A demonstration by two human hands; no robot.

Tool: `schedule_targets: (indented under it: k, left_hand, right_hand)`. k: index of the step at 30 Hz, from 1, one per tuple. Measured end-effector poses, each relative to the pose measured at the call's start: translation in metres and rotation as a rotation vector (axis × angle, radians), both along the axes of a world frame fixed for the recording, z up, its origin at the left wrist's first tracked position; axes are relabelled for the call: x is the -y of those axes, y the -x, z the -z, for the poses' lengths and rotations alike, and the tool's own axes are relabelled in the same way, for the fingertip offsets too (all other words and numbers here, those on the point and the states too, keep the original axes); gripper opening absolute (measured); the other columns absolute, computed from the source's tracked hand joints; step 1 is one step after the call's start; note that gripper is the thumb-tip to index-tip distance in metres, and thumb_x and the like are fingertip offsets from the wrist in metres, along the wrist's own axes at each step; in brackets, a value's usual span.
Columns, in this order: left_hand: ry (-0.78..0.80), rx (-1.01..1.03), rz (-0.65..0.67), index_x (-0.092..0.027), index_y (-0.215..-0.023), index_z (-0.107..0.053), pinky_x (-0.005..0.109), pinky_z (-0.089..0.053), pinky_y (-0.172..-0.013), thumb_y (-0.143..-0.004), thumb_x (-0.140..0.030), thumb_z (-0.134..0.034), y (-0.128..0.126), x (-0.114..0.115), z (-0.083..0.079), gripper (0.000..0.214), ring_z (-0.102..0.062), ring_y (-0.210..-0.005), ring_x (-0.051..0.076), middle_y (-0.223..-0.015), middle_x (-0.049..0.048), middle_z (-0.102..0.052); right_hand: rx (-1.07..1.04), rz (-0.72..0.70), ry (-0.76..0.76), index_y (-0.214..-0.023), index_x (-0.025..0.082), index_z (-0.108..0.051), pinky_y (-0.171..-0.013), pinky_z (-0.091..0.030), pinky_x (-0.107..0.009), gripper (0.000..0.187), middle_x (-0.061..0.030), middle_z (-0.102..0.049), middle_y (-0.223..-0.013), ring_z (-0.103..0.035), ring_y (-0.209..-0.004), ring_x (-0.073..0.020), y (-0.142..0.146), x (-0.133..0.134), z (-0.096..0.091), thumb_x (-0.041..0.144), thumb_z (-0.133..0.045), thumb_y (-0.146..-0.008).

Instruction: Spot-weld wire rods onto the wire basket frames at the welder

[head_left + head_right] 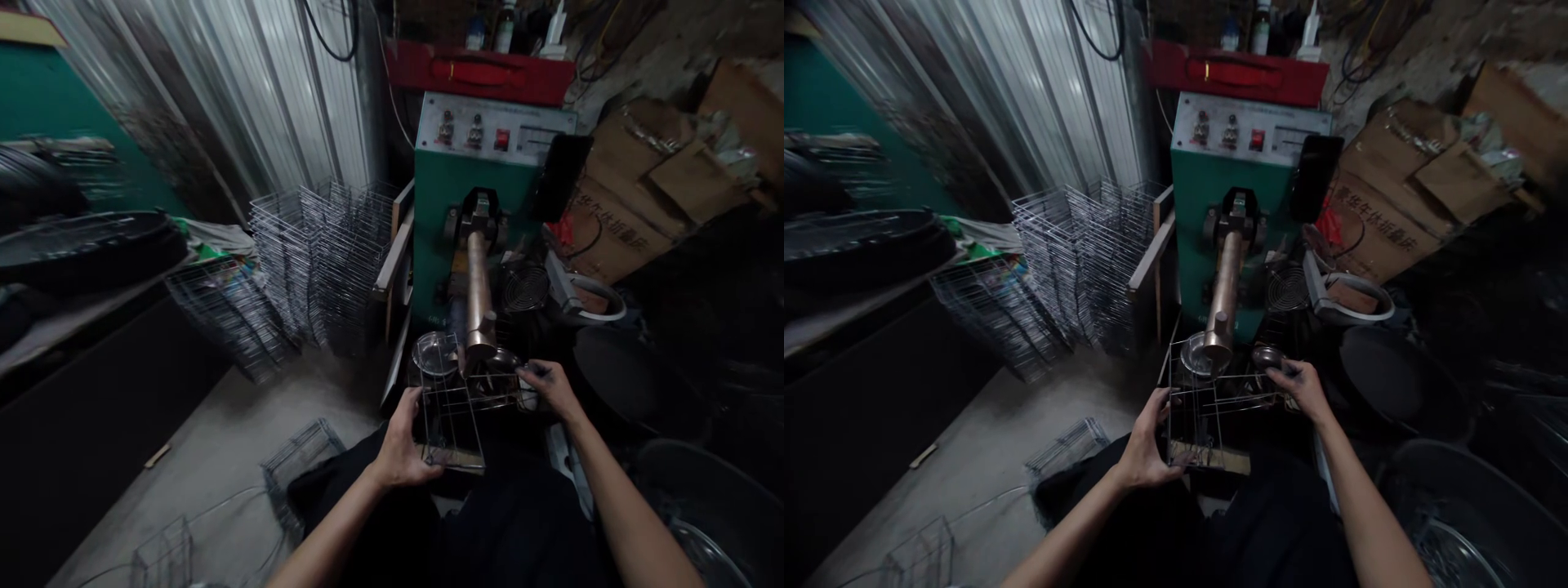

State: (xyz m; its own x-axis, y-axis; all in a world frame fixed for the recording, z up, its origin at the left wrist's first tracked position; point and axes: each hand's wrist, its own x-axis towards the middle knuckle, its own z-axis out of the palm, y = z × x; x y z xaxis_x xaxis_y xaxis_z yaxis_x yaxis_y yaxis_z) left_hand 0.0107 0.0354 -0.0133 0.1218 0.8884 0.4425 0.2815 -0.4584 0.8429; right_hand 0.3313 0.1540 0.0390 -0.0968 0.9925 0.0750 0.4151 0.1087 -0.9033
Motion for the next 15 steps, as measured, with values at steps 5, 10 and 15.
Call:
schedule_targets:
  k: [5, 10, 15]
  left_hand:
    - [0.011, 0.021, 0.025, -0.022, -0.144, -0.040, 0.054, -0.058, -0.102, -0.060, -0.032, -0.083, -0.002, -0.006, -0.008, 0.095, -0.060, -0.117, 0.034, -0.130, 0.0131, -0.052]
    - [0.032, 0.006, -0.027, -0.022, -0.143, -0.042, 0.054, -0.058, -0.103, -0.061, -0.032, -0.082, -0.002, 0.007, -0.014, 0.092, -0.062, -0.117, 0.034, -0.130, 0.0126, -0.053]
    - [0.142, 0.011, -0.069, -0.023, -0.144, -0.043, 0.053, -0.061, -0.098, -0.074, -0.047, -0.082, 0.006, 0.047, -0.030, 0.084, -0.065, -0.117, 0.036, -0.133, 0.0118, -0.060]
  right_hand:
    - [0.021, 0.024, -0.038, -0.054, 0.022, -0.039, -0.056, -0.021, -0.027, 0.061, 0.0057, -0.031, -0.058, -0.030, -0.059, -0.0110, 0.000, 0.000, 0.003, 0.068, -0.075, -0.070]
    - [-0.004, -0.019, -0.066, -0.054, 0.024, -0.040, -0.056, -0.024, -0.033, 0.058, 0.0031, -0.033, -0.056, -0.031, -0.057, -0.0136, 0.000, 0.005, 0.000, 0.066, -0.073, -0.076]
    - [-0.007, -0.066, -0.131, -0.075, 0.022, -0.067, -0.072, -0.042, -0.040, 0.034, -0.0108, -0.065, -0.079, -0.058, -0.077, -0.0269, -0.018, 0.038, -0.005, 0.053, -0.065, -0.089]
